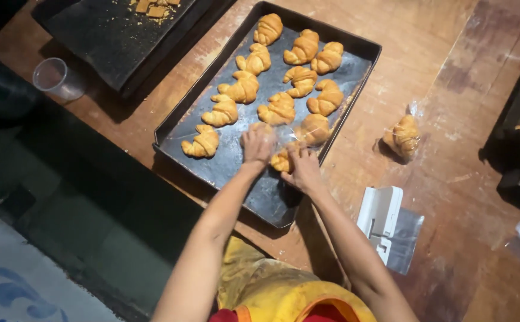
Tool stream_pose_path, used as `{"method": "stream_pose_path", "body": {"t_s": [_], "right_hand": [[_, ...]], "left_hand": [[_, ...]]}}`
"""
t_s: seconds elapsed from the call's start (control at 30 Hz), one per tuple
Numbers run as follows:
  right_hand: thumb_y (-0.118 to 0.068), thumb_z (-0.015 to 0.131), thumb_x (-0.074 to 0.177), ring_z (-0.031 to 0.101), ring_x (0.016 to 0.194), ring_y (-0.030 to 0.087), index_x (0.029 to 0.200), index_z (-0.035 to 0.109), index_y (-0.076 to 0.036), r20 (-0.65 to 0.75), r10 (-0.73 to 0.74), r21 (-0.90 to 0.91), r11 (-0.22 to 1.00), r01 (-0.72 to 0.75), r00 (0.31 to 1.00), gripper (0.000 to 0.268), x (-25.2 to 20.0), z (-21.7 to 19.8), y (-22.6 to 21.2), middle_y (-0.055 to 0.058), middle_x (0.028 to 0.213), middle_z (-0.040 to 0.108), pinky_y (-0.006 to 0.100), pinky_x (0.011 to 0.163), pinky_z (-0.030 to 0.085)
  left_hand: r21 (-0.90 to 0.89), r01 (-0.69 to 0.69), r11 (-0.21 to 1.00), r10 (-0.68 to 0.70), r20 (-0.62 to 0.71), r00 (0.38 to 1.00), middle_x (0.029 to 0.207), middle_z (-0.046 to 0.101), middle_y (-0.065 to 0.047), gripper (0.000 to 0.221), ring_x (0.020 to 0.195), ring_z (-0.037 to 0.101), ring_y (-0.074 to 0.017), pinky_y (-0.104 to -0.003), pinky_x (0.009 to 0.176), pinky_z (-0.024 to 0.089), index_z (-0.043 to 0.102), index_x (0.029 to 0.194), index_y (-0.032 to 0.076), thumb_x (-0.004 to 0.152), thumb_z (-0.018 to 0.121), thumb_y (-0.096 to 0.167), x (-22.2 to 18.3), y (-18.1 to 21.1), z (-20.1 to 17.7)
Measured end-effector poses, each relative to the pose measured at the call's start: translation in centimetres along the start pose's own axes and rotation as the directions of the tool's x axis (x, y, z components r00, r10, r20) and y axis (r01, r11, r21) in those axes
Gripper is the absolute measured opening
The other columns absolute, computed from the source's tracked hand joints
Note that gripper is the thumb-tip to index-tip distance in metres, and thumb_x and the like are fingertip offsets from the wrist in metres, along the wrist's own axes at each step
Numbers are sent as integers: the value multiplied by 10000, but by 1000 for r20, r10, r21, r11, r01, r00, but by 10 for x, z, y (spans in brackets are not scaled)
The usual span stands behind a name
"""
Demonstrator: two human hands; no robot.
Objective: Bagging and sealing croissants into individual plastic bags.
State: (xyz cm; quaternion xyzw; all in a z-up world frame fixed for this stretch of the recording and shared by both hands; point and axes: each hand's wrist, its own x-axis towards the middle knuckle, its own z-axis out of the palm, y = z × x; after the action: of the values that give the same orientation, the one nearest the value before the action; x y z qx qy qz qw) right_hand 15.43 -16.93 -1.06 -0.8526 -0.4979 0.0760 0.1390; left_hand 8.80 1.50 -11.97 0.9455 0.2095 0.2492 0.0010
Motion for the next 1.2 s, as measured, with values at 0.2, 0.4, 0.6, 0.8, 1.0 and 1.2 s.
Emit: {"method": "stream_pose_path", "body": {"t_s": [0.2, 0.4, 0.6, 0.8, 1.0, 1.2], "right_hand": [[-500, 739, 912, 668, 1050, 249, 1284, 657, -24, -181, 316, 725, 683, -91, 931, 610, -10, 13, 17, 172, 1153, 710, 411, 901, 520], [-557, 587, 989, 568, 777, 252, 1250, 764, -80, 450, 536, 774, 164, -611, 714, 572, -11, -8, -21, 71, 891, 665, 406, 706, 460], [-442, 616, 1022, 687, 1070, 172, 1270, 688, -11, 132, 273, 991, -22, -131, 953, 502, -17, -8, -30, 70, 1164, 748, 341, 959, 523], [-446, 689, 947, 687, 1031, 269, 1344, 605, -30, 113, 265, 994, -28, -109, 958, 581, -58, -70, -42, 128, 1193, 711, 421, 915, 546], [-555, 847, 721, 562, 1196, 407, 1364, 561, -100, -304, -272, 260, 898, 355, 913, 839, -117, -129, -106, 181, 1279, 602, 528, 1039, 455], [-670, 795, 731, 478, 1292, 472, 1504, 355, 82, -402, -296, 252, 874, 415, 867, 1165, -145, -158, -102, 307, 1467, 430, 546, 1062, 424]], "left_hand": [[-831, 323, 453, -509, 57, 859, 1064, 665, -117, 298, 1042, 611, -326, -445, 942, 498, 680, 1050, 85, 1061, 503, 324, -12, -27, -42], [-802, 595, 58, -518, 485, 705, 1053, 692, -35, 349, 937, 658, -220, -354, 817, 505, 697, 1113, 85, 1079, 442, 320, -62, 19, -31], [-622, 309, -720, -390, 730, 561, 1161, 666, -136, 457, 1085, 616, -292, -439, 1001, 507, 685, 1204, 37, 1116, 400, 383, -102, 46, 3], [-190, 239, -952, -16, 813, 582, 1297, 667, -164, 490, 1145, 641, -360, -528, 1016, 504, 583, 1261, 66, 1032, 392, 455, -94, 66, -145], [-39, 200, -979, 105, 746, 658, 1330, 641, -171, 463, 1200, 645, -352, -544, 1041, 513, 593, 1344, 55, 1067, 476, 408, -109, 75, -170], [116, 251, -961, 256, 716, 649, 1294, 679, -167, 464, 1169, 667, -349, -522, 1034, 525, 623, 1332, 73, 1047, 449, 394, -119, 99, -180]]}}
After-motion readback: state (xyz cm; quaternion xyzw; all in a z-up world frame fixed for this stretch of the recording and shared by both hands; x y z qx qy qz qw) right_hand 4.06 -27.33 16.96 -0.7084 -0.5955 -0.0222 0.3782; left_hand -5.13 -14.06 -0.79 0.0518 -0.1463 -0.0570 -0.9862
